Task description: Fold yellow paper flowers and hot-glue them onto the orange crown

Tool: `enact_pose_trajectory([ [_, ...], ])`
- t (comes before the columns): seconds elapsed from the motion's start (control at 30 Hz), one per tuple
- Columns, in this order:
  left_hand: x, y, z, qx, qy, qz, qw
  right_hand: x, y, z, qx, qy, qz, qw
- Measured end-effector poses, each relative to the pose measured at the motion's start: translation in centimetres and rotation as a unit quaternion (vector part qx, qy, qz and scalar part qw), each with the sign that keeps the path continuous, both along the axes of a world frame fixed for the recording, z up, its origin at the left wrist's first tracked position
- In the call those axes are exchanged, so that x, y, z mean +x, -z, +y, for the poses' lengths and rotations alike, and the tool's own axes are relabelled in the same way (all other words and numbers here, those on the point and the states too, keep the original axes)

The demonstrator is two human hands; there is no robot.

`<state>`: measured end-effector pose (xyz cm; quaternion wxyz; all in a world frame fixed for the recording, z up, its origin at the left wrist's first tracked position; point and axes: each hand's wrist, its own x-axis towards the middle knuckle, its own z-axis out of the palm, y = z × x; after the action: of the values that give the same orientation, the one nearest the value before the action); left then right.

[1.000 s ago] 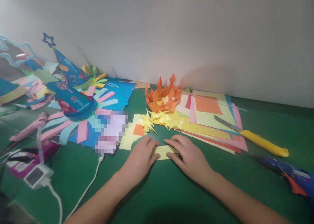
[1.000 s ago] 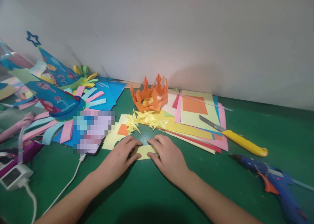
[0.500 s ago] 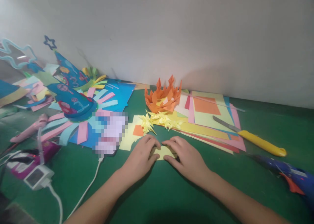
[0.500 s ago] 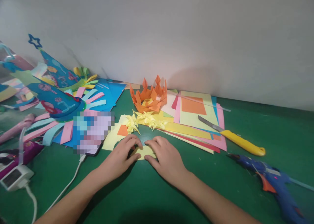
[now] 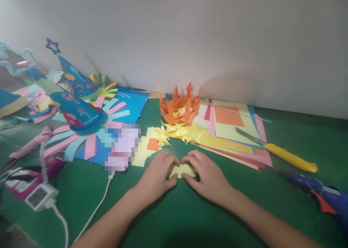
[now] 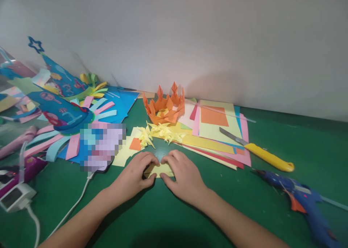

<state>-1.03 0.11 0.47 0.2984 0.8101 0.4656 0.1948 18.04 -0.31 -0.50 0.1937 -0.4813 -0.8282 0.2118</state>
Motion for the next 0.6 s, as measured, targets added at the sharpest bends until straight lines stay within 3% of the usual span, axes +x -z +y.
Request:
enact_pose_trajectory([
  [0.6,0.12,-0.14,-0.18,0.001,-0.021,0.072,0.997,0.37,-0.22,0.04,-0.002,-0.035,0.000,0.999],
])
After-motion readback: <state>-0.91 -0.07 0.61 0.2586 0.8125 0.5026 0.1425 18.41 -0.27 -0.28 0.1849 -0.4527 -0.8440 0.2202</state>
